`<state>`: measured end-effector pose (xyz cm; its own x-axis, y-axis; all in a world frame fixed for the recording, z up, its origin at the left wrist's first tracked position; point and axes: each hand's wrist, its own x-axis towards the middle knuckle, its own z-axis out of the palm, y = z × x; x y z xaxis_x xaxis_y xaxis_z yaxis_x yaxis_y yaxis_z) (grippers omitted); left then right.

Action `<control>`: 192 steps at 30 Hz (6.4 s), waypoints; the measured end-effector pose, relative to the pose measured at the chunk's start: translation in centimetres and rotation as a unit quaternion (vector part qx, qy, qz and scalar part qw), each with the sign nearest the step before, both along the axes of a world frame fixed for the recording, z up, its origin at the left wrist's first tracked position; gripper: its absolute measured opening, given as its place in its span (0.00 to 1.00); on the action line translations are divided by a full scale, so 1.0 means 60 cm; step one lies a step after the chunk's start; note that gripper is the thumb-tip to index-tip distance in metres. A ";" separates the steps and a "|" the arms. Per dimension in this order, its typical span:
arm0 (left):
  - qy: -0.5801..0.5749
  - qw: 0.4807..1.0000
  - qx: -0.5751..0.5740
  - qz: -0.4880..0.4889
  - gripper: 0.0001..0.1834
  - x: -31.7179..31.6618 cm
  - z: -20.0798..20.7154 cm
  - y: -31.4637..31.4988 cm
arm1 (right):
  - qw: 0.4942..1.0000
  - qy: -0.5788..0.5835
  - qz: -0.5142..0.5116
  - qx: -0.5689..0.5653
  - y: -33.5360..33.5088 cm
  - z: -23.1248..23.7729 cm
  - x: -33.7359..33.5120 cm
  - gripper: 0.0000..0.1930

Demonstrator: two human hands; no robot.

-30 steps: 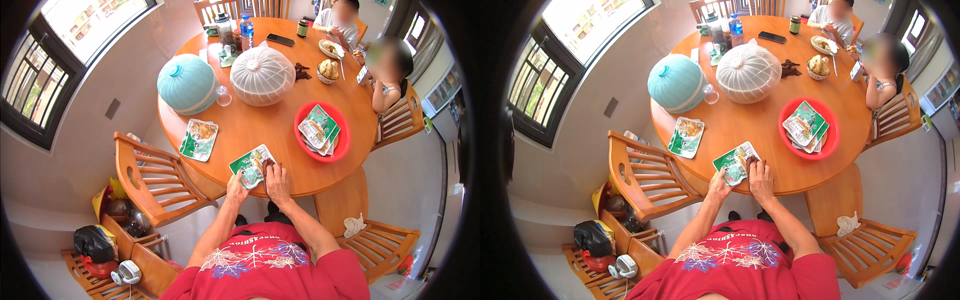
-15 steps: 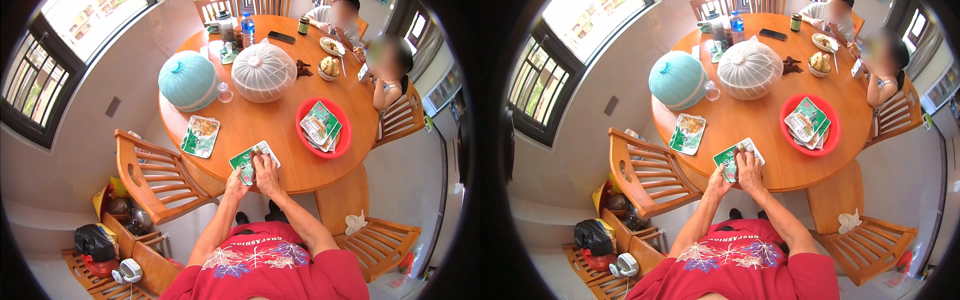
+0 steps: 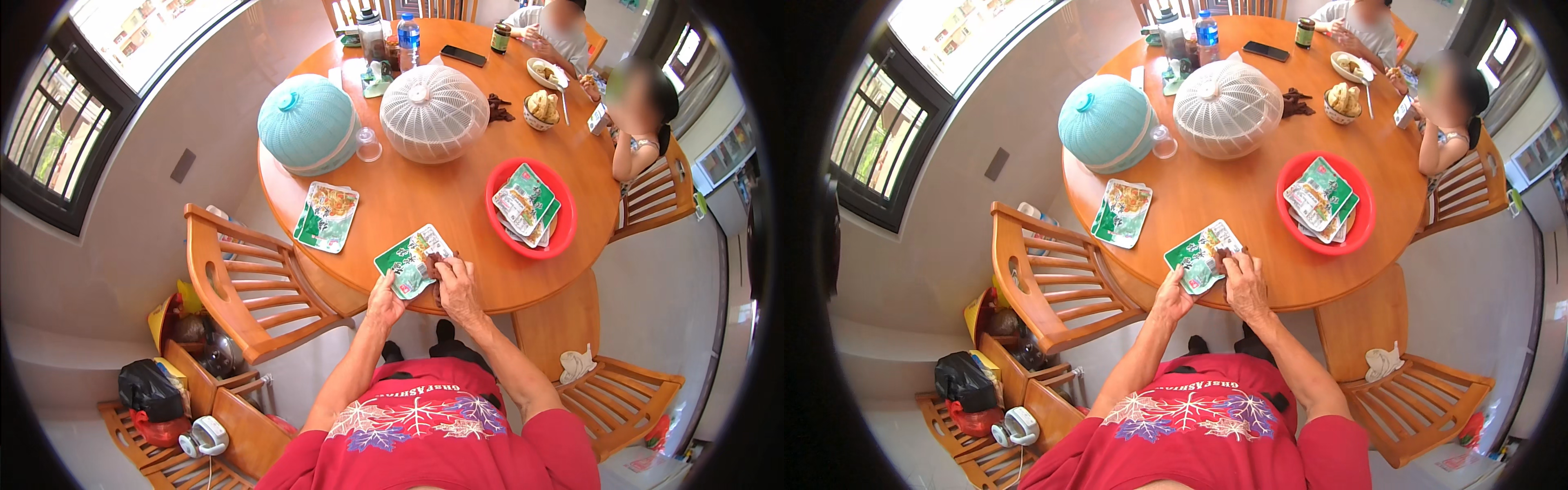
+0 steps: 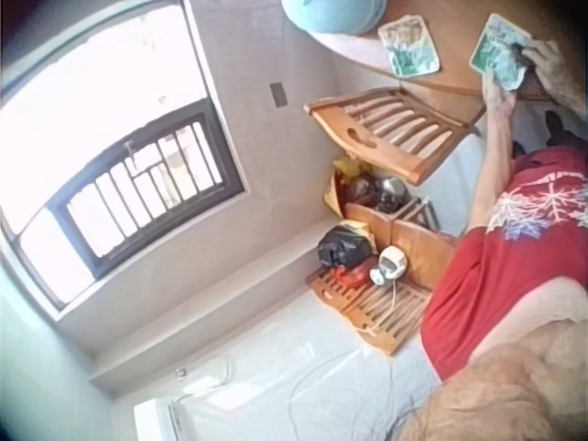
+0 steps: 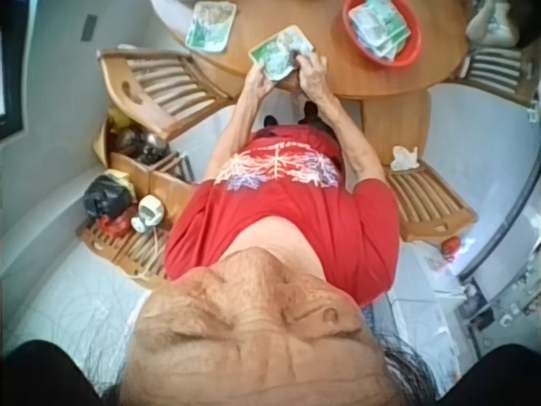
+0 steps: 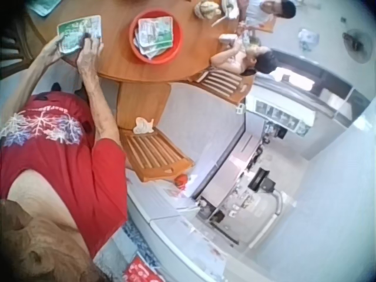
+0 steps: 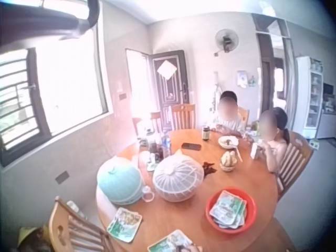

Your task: The person wipes the surface of several small food packets with a cloth, one by one, and places them into a red bowl. The person then wipes a small wooden side table.

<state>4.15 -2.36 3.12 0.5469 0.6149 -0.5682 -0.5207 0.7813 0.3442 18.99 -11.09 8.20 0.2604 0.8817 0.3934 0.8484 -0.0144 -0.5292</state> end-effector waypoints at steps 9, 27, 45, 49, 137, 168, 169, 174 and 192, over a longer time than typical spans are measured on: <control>0.007 0.999 0.003 0.042 0.15 0.001 -0.014 0.006 | 0.980 -0.027 0.186 -0.065 -0.038 -0.030 -0.017 0.17; 0.017 0.999 0.017 0.026 0.17 0.004 -0.016 -0.001 | 0.997 0.017 0.067 0.015 0.028 0.001 -0.007 0.23; 0.000 0.998 0.040 -0.046 0.19 -0.006 -0.006 0.006 | 0.998 0.061 -0.026 -0.021 0.129 -0.055 0.001 0.14; 0.005 1.000 -0.002 -0.022 0.32 -0.008 0.028 0.011 | 0.995 -0.079 0.017 -0.067 0.130 -0.031 -0.060 0.15; 0.531 0.356 0.747 -0.182 0.33 0.006 0.052 -0.112 | 0.994 -0.061 -0.082 0.037 0.102 -0.067 0.035 0.15; 0.300 0.920 0.216 -0.128 0.07 -0.011 0.053 0.077 | 0.994 -0.010 -0.096 0.061 0.064 -0.011 0.053 0.14; 0.282 0.927 0.209 -0.132 0.11 -0.011 0.035 0.067 | 0.997 -0.012 -0.042 0.065 0.085 -0.017 0.025 0.14; 0.267 0.942 0.182 -0.089 0.13 -0.024 -0.050 0.047 | 0.994 -0.102 0.029 0.039 0.114 -0.040 -0.064 0.12; 0.239 0.963 0.120 -0.026 0.12 0.004 -0.002 0.022 | 0.977 -0.121 -0.169 0.037 0.018 -0.007 0.050 0.13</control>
